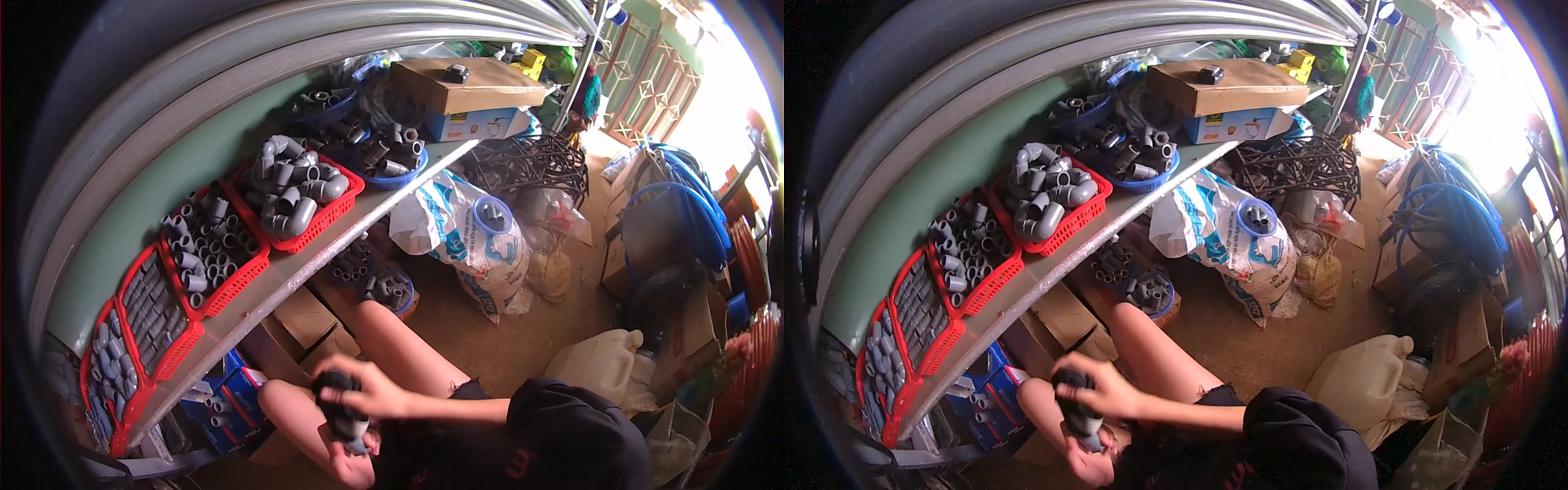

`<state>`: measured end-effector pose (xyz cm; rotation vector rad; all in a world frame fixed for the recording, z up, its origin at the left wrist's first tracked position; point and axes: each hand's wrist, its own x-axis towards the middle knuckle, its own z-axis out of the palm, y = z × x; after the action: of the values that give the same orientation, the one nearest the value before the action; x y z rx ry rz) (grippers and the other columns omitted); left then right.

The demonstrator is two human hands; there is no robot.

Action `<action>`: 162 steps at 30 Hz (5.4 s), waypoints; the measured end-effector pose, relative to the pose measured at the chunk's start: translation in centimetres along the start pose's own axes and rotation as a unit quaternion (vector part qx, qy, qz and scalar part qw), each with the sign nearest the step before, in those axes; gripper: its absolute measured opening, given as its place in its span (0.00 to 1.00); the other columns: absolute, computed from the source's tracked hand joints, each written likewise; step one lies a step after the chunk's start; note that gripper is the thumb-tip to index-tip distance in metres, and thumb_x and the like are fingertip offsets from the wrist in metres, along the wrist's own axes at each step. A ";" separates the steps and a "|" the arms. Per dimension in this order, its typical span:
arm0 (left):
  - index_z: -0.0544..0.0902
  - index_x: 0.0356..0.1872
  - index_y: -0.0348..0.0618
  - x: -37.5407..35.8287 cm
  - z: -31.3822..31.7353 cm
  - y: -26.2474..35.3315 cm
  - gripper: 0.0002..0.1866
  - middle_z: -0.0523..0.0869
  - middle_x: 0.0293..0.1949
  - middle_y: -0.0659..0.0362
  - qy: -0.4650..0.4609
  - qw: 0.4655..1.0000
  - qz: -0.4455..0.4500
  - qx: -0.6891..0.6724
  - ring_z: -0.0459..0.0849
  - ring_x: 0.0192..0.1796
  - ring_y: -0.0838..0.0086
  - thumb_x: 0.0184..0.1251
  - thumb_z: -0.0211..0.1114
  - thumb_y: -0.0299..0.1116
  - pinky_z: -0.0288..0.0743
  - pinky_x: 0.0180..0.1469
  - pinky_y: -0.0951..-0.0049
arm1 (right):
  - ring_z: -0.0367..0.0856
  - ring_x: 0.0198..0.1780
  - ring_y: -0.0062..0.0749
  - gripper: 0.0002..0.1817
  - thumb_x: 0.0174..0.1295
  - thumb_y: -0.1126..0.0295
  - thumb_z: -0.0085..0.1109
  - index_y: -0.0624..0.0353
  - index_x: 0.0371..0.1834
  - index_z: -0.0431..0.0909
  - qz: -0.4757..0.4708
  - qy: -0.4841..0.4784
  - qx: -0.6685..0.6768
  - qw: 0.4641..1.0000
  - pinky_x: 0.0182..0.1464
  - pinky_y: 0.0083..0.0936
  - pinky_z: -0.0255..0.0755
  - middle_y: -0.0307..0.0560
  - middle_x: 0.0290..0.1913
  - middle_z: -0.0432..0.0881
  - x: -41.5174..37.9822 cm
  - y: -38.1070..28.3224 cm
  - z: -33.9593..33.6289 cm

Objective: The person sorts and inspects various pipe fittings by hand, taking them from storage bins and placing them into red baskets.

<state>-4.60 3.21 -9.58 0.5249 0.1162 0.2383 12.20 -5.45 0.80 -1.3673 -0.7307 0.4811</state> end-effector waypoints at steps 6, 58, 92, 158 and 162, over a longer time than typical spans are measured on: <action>0.66 0.53 0.41 2.7 8.1 2.7 0.23 0.73 0.47 0.54 0.158 0.963 0.141 0.166 0.73 0.47 0.69 0.68 0.45 0.49 0.69 0.45 0.69 | 0.72 0.50 0.27 0.22 0.57 0.65 0.59 0.60 0.53 0.66 -0.018 0.065 0.105 0.992 0.53 0.26 0.65 0.46 0.47 0.73 -0.6 -2.1 -1.8; 0.72 0.46 0.37 2.1 -31.3 23.0 0.17 0.78 0.41 0.58 0.481 0.628 0.299 0.534 0.78 0.42 0.76 0.54 0.63 0.18 0.71 0.49 0.76 | 0.70 0.40 0.37 0.12 0.45 0.71 0.65 0.63 0.27 0.70 -0.030 0.230 -0.354 0.906 0.50 0.29 0.62 0.48 0.37 0.72 0.9 1.3 -10.2; 0.67 0.54 0.36 6.3 7.4 4.7 0.21 0.74 0.49 0.53 0.134 0.858 0.237 0.434 0.73 0.50 0.69 0.66 0.51 0.40 0.64 0.54 0.70 | 0.78 0.32 0.32 0.14 0.45 0.64 0.65 0.64 0.31 0.80 -0.060 -0.013 -0.262 0.963 0.39 0.28 0.70 0.50 0.28 0.80 4.2 -2.7 -8.0; 0.73 0.36 0.38 2.5 7.3 1.7 0.30 0.76 0.29 0.59 0.171 0.922 0.096 0.334 0.74 0.34 0.80 0.69 0.34 0.57 0.69 0.35 0.75 | 0.77 0.35 0.41 0.25 0.36 0.76 0.61 0.61 0.45 0.72 -0.213 -0.024 -0.256 0.943 0.37 0.30 0.73 0.50 0.37 0.77 -2.4 0.6 3.3; 0.72 0.32 0.41 2.7 8.8 2.9 0.22 0.72 0.19 0.63 0.160 0.965 -0.011 0.207 0.70 0.18 0.80 0.67 0.46 0.52 0.62 0.20 0.81 | 0.79 0.34 0.33 0.17 0.47 0.80 0.55 0.62 0.43 0.71 -0.070 0.067 -0.208 0.973 0.38 0.22 0.72 0.50 0.35 0.78 0.8 -1.9 2.5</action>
<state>-1.03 2.09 -0.64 0.8989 0.4933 0.2767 10.81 -3.47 2.88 -1.7058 -0.8397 0.1215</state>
